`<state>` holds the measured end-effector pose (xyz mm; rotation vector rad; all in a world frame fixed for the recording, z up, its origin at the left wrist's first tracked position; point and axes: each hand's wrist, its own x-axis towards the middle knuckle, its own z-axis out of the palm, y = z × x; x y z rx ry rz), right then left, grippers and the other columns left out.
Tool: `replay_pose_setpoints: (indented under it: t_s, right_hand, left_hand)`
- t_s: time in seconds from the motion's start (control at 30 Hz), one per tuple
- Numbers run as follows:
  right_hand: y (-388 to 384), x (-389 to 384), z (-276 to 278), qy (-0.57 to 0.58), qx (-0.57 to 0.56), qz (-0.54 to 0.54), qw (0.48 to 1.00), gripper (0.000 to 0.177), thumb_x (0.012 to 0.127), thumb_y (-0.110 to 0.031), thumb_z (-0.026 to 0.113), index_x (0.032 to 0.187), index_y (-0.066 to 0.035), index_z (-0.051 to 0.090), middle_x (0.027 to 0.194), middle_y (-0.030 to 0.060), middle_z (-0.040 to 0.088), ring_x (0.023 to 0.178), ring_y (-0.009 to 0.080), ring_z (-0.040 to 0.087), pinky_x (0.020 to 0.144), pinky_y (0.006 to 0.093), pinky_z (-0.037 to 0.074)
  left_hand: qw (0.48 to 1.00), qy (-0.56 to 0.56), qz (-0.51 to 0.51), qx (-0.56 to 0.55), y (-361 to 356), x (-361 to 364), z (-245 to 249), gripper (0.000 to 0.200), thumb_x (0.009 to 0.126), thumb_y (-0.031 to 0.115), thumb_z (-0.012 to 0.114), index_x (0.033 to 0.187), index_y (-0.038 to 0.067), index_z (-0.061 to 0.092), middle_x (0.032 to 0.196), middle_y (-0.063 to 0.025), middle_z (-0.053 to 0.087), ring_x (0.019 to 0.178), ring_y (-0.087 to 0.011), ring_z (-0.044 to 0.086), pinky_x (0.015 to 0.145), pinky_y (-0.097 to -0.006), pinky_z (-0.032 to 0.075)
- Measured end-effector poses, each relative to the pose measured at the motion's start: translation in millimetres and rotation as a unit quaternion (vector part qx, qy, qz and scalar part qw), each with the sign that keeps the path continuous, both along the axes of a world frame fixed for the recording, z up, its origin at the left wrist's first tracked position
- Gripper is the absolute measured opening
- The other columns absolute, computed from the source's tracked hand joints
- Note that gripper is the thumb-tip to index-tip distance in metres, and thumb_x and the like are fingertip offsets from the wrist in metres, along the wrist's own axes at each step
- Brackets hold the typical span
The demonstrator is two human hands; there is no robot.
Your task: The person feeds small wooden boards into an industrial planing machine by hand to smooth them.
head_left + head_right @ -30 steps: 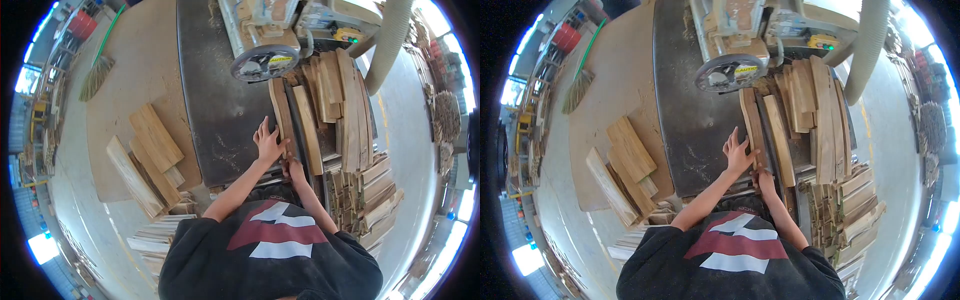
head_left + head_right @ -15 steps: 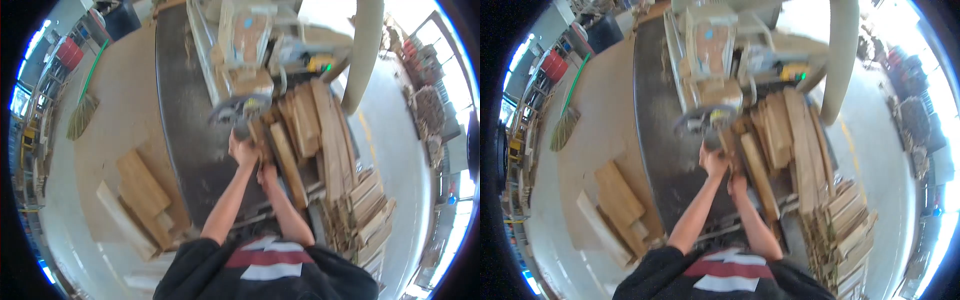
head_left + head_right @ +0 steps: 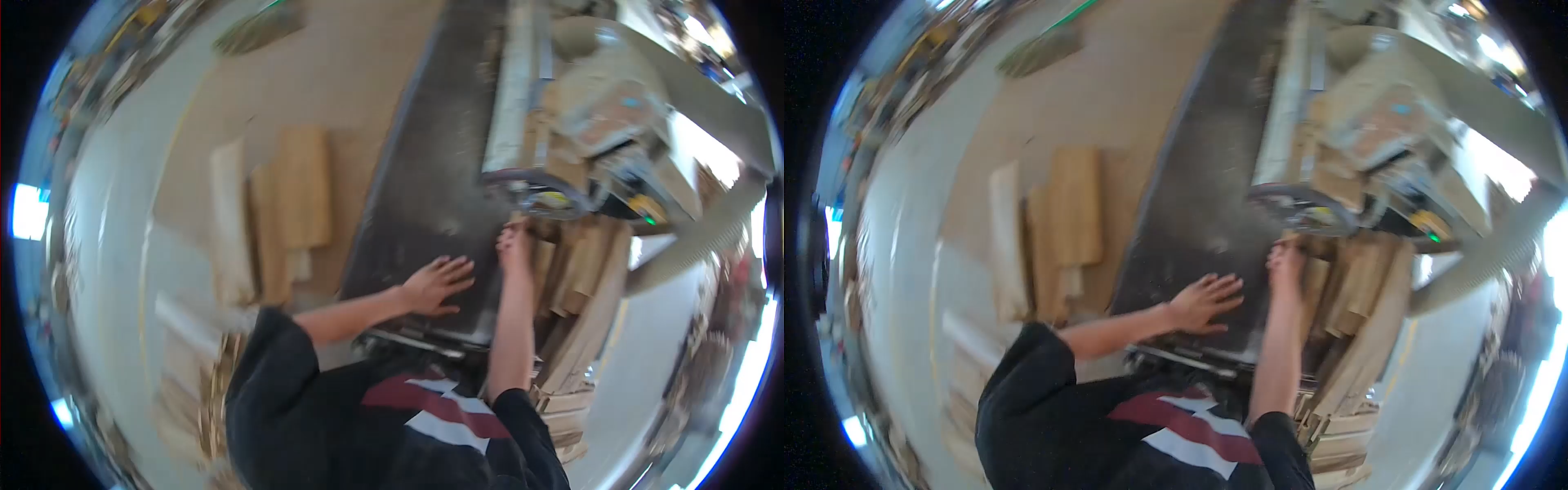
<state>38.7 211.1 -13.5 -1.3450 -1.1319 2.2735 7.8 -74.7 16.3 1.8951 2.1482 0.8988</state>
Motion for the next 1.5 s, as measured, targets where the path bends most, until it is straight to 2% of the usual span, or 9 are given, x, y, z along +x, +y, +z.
replay_pose_setpoints:
  t_s: [0.3, 0.53, 0.63, 0.8, 1.07, 1.17, 1.23, 1.3, 1.5]
  right_hand:
    - [-30.3, 17.3, 37.0, 0.038, 0.167, 0.124, 0.977, 0.038, 0.110, -0.043, 0.056, 0.109, -0.006, 0.063, 0.073, 0.0004, 0.054, 0.051, 0.0054, 0.044, 0.042, 0.0225, 0.028]
    - [-65.5, 19.7, 44.3, -0.052, 0.213, 0.021, 0.976, 0.065, 0.108, -0.025, 0.060, 0.161, -0.012, 0.025, 0.077, 0.0033, 0.057, 0.054, 0.0090, 0.045, 0.045, 0.0248, 0.033]
    - [-72.8, 11.8, 42.0, 0.044, 0.095, -0.038, 0.994, 0.082, 0.107, -0.018, 0.060, 0.169, -0.017, 0.006, 0.082, 0.0054, 0.061, 0.056, 0.0091, 0.046, 0.045, 0.0246, 0.033]
    - [-74.4, -21.9, 36.5, 0.059, 0.108, -0.040, 0.992, 0.098, 0.103, -0.010, 0.062, 0.169, -0.022, -0.010, 0.085, 0.0058, 0.061, 0.057, 0.0083, 0.046, 0.044, 0.0222, 0.032]
    - [-39.6, -19.7, 37.0, 0.049, 0.096, 0.050, 0.993, 0.084, 0.100, -0.019, 0.067, 0.168, -0.020, 0.017, 0.079, 0.0022, 0.061, 0.056, 0.0067, 0.049, 0.045, 0.0222, 0.035]
    - [-11.2, 13.9, 38.0, -0.066, 0.256, 0.151, 0.953, 0.054, 0.103, -0.031, 0.065, 0.150, -0.007, 0.053, 0.076, 0.0028, 0.066, 0.053, 0.0095, 0.054, 0.049, 0.0271, 0.042]
    - [-24.7, 45.8, 48.7, -0.089, 0.242, 0.252, 0.933, 0.050, 0.106, -0.047, 0.057, 0.122, -0.002, 0.073, 0.069, 0.0034, 0.064, 0.055, 0.0123, 0.058, 0.051, 0.0311, 0.045]
    - [-60.7, 91.1, 73.4, -0.191, 0.205, 0.327, 0.902, 0.067, 0.105, -0.061, 0.049, 0.103, 0.000, 0.078, 0.063, 0.0081, 0.064, 0.055, 0.0175, 0.061, 0.055, 0.0350, 0.049]
    - [-167.1, 190.4, 97.3, -0.230, 0.062, 0.438, 0.867, 0.087, 0.100, -0.071, 0.047, 0.076, 0.006, 0.077, 0.061, 0.0146, 0.068, 0.051, 0.0228, 0.062, 0.056, 0.0358, 0.052]
  left_hand:
    - [0.715, 0.084, 0.645, -0.257, -149.2, -180.4, 66.0, 0.112, 0.079, 0.062, 0.082, 0.167, 0.019, 0.028, 0.169, -0.0330, 0.014, 0.155, -0.0541, 0.014, 0.117, -0.0730, 0.023]
    - [0.715, -0.042, 0.648, -0.259, -147.1, -145.9, 80.5, 0.100, 0.078, 0.044, 0.086, 0.160, 0.008, 0.042, 0.162, -0.0320, 0.030, 0.146, -0.0531, 0.035, 0.109, -0.0677, 0.039]
    - [0.750, -0.390, 0.521, 0.119, -176.1, -137.2, 26.8, 0.088, 0.081, 0.041, 0.080, 0.153, 0.001, 0.049, 0.149, -0.0286, 0.048, 0.128, -0.0503, 0.056, 0.099, -0.0582, 0.053]
    - [0.381, -0.827, 0.087, 0.404, -157.2, -57.5, 61.0, 0.088, 0.090, 0.054, 0.062, 0.160, 0.005, 0.038, 0.152, -0.0321, 0.043, 0.128, -0.0530, 0.053, 0.098, -0.0629, 0.054]
    - [0.341, -0.876, 0.092, 0.329, -133.8, -7.2, 73.4, 0.094, 0.088, 0.060, 0.057, 0.159, 0.002, 0.036, 0.145, -0.0282, 0.052, 0.120, -0.0463, 0.060, 0.094, -0.0571, 0.057]
    - [0.421, -0.877, 0.022, 0.230, -140.1, -18.7, 45.5, 0.091, 0.086, 0.051, 0.068, 0.160, 0.005, 0.041, 0.144, -0.0278, 0.055, 0.131, -0.0411, 0.056, 0.106, -0.0517, 0.051]
    - [0.764, -0.527, 0.370, 0.031, -118.9, -11.0, 55.5, 0.081, 0.081, 0.039, 0.081, 0.150, 0.003, 0.057, 0.140, -0.0248, 0.060, 0.132, -0.0359, 0.058, 0.109, -0.0437, 0.049]
    - [0.929, -0.141, 0.342, -0.015, -96.9, -3.9, 48.0, 0.075, 0.070, 0.036, 0.092, 0.136, 0.008, 0.071, 0.149, -0.0265, 0.053, 0.132, -0.0385, 0.057, 0.109, -0.0459, 0.048]
    - [0.942, 0.018, 0.330, -0.058, -3.0, 50.4, 30.2, 0.072, 0.070, 0.049, 0.092, 0.131, 0.013, 0.075, 0.153, -0.0307, 0.048, 0.125, -0.0495, 0.053, 0.104, -0.0507, 0.048]
